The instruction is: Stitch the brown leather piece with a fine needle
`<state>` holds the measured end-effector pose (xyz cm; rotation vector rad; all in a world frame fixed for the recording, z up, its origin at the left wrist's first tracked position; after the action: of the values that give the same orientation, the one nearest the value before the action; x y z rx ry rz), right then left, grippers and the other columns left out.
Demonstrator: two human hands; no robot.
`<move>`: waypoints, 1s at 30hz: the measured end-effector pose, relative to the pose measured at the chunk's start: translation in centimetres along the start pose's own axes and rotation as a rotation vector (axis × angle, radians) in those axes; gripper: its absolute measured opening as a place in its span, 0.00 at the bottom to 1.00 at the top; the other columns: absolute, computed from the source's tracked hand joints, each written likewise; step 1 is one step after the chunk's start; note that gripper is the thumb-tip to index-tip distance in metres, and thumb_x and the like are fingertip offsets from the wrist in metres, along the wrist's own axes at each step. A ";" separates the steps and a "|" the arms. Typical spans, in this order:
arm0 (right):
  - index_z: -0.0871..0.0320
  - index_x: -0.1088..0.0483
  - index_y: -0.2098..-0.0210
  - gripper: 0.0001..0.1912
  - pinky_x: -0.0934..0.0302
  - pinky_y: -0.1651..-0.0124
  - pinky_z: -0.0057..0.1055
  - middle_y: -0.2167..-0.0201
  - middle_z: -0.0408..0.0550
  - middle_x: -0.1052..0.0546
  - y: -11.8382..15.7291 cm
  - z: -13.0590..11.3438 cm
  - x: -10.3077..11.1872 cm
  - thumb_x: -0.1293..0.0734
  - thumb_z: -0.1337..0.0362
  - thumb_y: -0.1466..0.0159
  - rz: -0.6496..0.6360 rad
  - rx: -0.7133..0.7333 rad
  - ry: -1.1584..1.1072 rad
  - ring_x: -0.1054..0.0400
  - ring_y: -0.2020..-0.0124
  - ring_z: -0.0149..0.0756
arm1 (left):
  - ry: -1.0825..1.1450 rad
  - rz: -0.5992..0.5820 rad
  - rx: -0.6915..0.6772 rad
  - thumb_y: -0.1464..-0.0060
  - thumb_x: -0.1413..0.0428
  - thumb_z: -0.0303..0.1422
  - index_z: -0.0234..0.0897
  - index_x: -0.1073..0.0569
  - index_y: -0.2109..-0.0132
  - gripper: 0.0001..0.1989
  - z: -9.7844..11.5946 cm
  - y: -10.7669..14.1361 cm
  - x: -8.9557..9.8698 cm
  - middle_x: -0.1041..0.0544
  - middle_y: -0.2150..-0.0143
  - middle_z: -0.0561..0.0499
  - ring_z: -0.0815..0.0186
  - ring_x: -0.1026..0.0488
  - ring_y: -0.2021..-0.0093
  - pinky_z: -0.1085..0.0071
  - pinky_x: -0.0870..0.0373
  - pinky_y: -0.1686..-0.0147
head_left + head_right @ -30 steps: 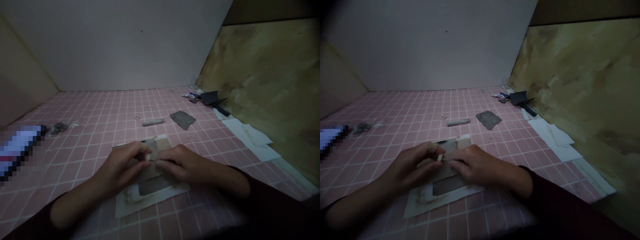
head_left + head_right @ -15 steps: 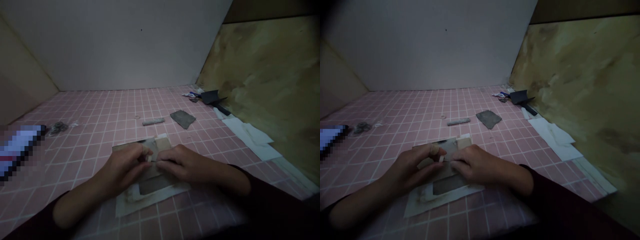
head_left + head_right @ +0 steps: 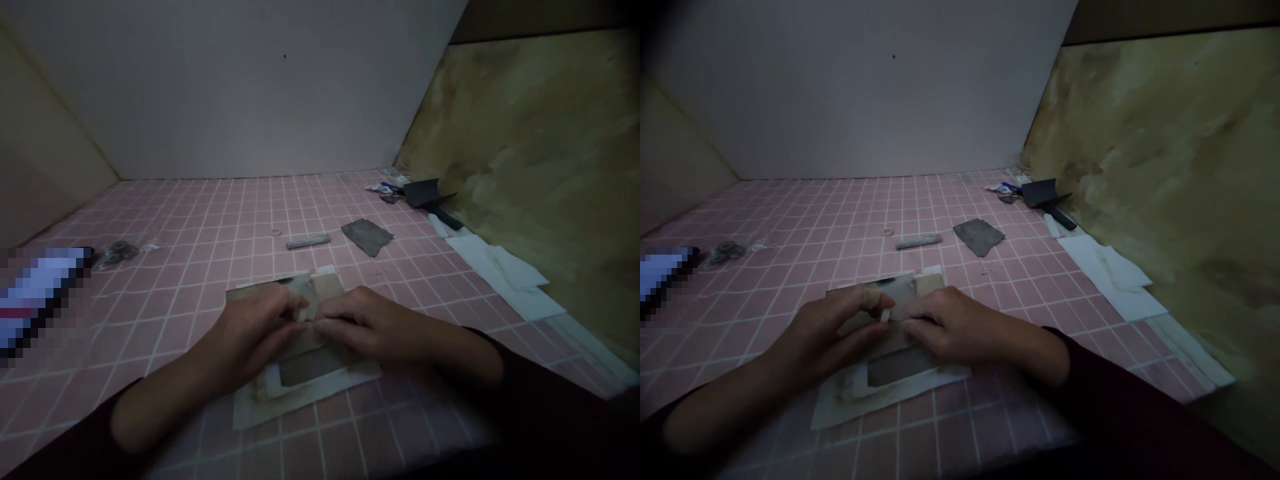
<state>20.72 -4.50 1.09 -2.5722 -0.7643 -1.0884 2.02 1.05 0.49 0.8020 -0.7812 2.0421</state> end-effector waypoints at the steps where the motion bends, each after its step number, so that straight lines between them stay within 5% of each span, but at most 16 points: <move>1: 0.59 0.40 0.76 0.14 0.50 0.72 0.23 0.80 0.37 0.39 0.0 0.1 0.0 0.43 0.69 0.33 0.022 -0.004 0.024 0.43 0.77 0.24 | 0.023 0.007 0.014 0.40 0.49 0.33 0.37 0.33 0.56 0.06 0.0 0.0 0.1 0.27 0.64 0.51 0.67 0.30 0.64 0.71 0.34 0.64; 7: 0.61 0.35 0.67 0.06 0.50 0.69 0.28 0.72 0.44 0.32 0.2 0.4 -0.9 0.42 0.71 0.36 0.227 0.014 0.360 0.40 0.72 0.30 | 0.322 -0.050 0.223 0.38 0.51 0.38 0.36 0.33 0.59 0.09 0.0 -0.4 0.4 0.29 0.73 0.55 0.71 0.33 0.74 0.77 0.39 0.76; 15: 0.60 0.39 0.77 0.15 0.51 0.73 0.23 0.81 0.37 0.39 -0.2 0.1 -0.1 0.42 0.69 0.33 0.001 -0.030 -0.019 0.44 0.78 0.24 | 0.041 0.008 0.034 0.40 0.48 0.33 0.38 0.33 0.55 0.07 -0.3 -0.2 0.2 0.27 0.64 0.52 0.68 0.30 0.65 0.72 0.34 0.64; 22: 0.61 0.35 0.67 0.06 0.50 0.70 0.28 0.72 0.45 0.32 0.2 0.4 -0.9 0.43 0.71 0.36 0.224 0.018 0.388 0.41 0.72 0.30 | 0.455 -0.053 0.281 0.39 0.51 0.39 0.37 0.34 0.60 0.10 -0.4 -0.2 0.1 0.33 0.75 0.56 0.73 0.37 0.77 0.78 0.40 0.78; 27: 0.59 0.39 0.75 0.13 0.51 0.72 0.24 0.79 0.38 0.37 0.0 0.2 -0.3 0.42 0.69 0.34 0.070 -0.020 0.084 0.43 0.77 0.25 | 0.066 0.019 0.084 0.40 0.49 0.35 0.38 0.33 0.57 0.07 -0.4 -0.1 0.2 0.27 0.65 0.51 0.67 0.30 0.66 0.72 0.34 0.66; 30: 0.59 0.41 0.77 0.15 0.51 0.73 0.23 0.81 0.37 0.38 -0.1 0.2 -0.1 0.42 0.69 0.33 0.014 -0.025 -0.010 0.43 0.78 0.24 | 0.015 0.016 0.043 0.40 0.49 0.35 0.39 0.33 0.56 0.07 -0.2 -0.2 0.4 0.26 0.64 0.51 0.66 0.29 0.65 0.71 0.34 0.65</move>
<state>20.69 -4.35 0.86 -2.6017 -0.7386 -1.0888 1.92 1.50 0.68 0.8059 -0.7398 2.0828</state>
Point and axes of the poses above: each hand's wrist, its own y-axis away from the middle knuckle, its own x-axis out of the back of the hand, z = x × y, the point moved 2 cm from there along -y, towards the middle knuckle
